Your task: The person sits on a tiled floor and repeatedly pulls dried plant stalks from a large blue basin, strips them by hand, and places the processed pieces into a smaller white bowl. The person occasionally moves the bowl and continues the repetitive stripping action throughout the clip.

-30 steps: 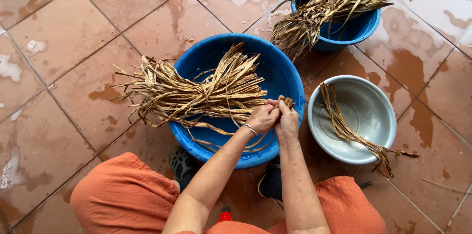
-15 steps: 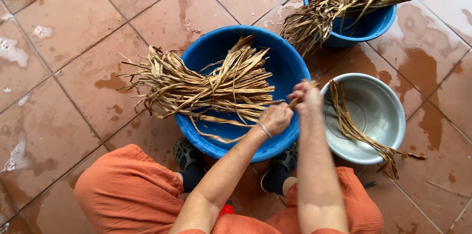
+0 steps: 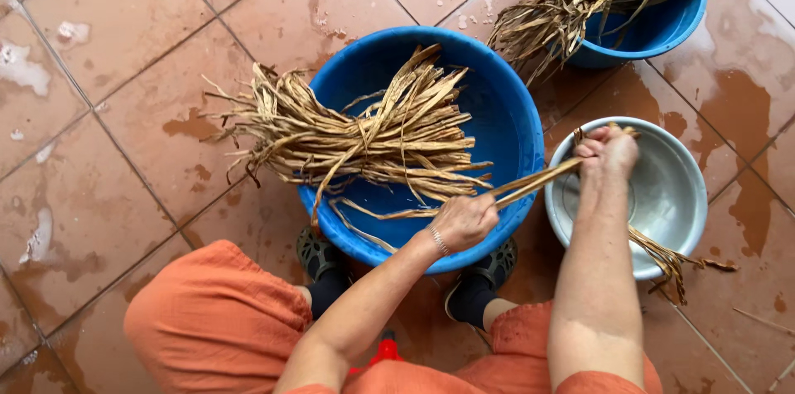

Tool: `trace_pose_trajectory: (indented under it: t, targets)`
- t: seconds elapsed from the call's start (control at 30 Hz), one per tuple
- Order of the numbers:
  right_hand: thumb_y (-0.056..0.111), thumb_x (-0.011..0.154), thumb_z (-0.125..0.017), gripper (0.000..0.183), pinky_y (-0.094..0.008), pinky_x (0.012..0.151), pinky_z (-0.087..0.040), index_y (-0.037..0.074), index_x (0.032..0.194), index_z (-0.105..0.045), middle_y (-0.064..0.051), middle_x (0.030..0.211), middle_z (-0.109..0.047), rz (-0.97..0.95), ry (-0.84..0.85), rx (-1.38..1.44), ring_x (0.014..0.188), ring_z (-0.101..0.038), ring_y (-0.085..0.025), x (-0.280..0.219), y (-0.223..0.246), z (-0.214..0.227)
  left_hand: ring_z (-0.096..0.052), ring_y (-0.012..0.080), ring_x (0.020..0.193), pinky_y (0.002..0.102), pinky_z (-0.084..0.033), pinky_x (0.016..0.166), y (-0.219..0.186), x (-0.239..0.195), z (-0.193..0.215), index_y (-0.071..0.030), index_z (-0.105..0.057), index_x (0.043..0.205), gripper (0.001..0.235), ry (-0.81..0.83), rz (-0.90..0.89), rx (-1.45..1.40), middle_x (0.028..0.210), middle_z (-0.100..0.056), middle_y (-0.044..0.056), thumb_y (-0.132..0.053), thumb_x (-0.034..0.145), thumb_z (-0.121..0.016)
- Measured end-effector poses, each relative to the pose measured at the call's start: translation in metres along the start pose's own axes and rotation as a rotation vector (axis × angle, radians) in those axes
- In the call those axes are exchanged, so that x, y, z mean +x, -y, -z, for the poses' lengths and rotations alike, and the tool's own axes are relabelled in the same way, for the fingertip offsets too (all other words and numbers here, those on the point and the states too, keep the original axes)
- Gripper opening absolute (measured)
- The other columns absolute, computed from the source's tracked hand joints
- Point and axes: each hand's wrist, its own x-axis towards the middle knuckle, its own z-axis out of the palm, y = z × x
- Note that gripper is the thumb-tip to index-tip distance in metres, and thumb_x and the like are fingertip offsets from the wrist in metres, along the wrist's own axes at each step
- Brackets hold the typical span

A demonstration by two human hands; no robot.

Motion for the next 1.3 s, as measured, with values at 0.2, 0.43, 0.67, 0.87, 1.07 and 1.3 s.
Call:
trace_pose_trajectory:
  t: [0.2, 0.43, 0.67, 0.87, 1.07, 1.3]
  targets:
    - [0.014, 0.105, -0.045, 0.017, -0.026, 0.045, -0.03, 0.013, 0.09, -0.051, 0.001, 0.068, -0.054, 0.126, -0.05, -0.014, 0.048, -0.04, -0.008, 0.039, 0.065, 0.032, -0.063, 0.0356, 0.065, 0.047, -0.051, 0.062, 0.026, -0.052, 0.039, -0.007, -0.055, 0.081, 0.022, 0.065, -0.063, -0.16, 0.068, -0.06, 0.015, -0.02, 0.099, -0.051]
    - [0.018, 0.11, -0.048, 0.02, -0.028, 0.049, -0.031, 0.015, 0.091, -0.055, 0.002, 0.074, -0.059, 0.266, 0.03, -0.051, 0.052, -0.041, -0.008, 0.069, 0.125, 0.071, -0.065, 0.0356, 0.069, 0.047, -0.051, 0.062, 0.044, -0.064, 0.07, -0.007, -0.058, 0.086, 0.018, 0.079, -0.078, -0.07, 0.073, -0.063, 0.014, -0.019, 0.099, -0.053]
    - [0.032, 0.118, -0.056, 0.036, -0.027, 0.05, -0.031, 0.019, 0.085, -0.054, 0.003, 0.083, -0.068, 0.097, 0.136, 0.298, 0.052, -0.044, -0.01, 0.07, 0.181, 0.108, -0.066, 0.0386, 0.076, 0.049, -0.053, 0.067, 0.105, -0.089, 0.076, -0.009, -0.059, 0.088, 0.017, 0.067, 0.035, -0.037, 0.078, -0.066, 0.015, -0.022, 0.098, -0.053]
    - [0.027, 0.117, -0.055, 0.026, -0.028, 0.052, -0.031, 0.016, 0.093, -0.059, 0.002, 0.082, -0.062, 0.239, 0.108, 0.098, 0.055, -0.04, -0.01, 0.044, 0.156, 0.101, -0.067, 0.0423, 0.087, 0.051, -0.053, 0.071, 0.186, -0.103, 0.049, -0.012, -0.063, 0.099, 0.018, 0.04, 0.26, 0.082, 0.09, -0.072, 0.019, -0.028, 0.098, -0.055]
    - [0.023, 0.109, -0.052, 0.027, -0.029, 0.049, -0.031, 0.012, 0.086, -0.059, -0.002, 0.074, -0.063, 0.378, 0.078, -0.085, 0.051, -0.041, -0.009, -0.051, 0.109, 0.047, -0.071, 0.0403, 0.095, 0.05, -0.056, 0.085, 0.247, -0.099, 0.028, -0.011, -0.071, 0.105, 0.021, 0.211, 0.476, 0.488, 0.099, -0.075, 0.019, -0.018, 0.097, -0.052]
    - [0.025, 0.112, -0.061, 0.028, -0.02, 0.048, -0.042, 0.015, 0.087, -0.053, 0.003, 0.076, -0.054, 0.442, 0.255, -0.133, 0.057, -0.047, -0.002, -0.158, -0.04, -0.005, -0.055, 0.033, 0.127, 0.062, -0.038, 0.108, 0.211, -0.073, 0.005, -0.013, -0.072, 0.122, 0.033, 0.699, 0.522, 0.903, 0.127, -0.066, 0.012, -0.019, 0.092, -0.06]
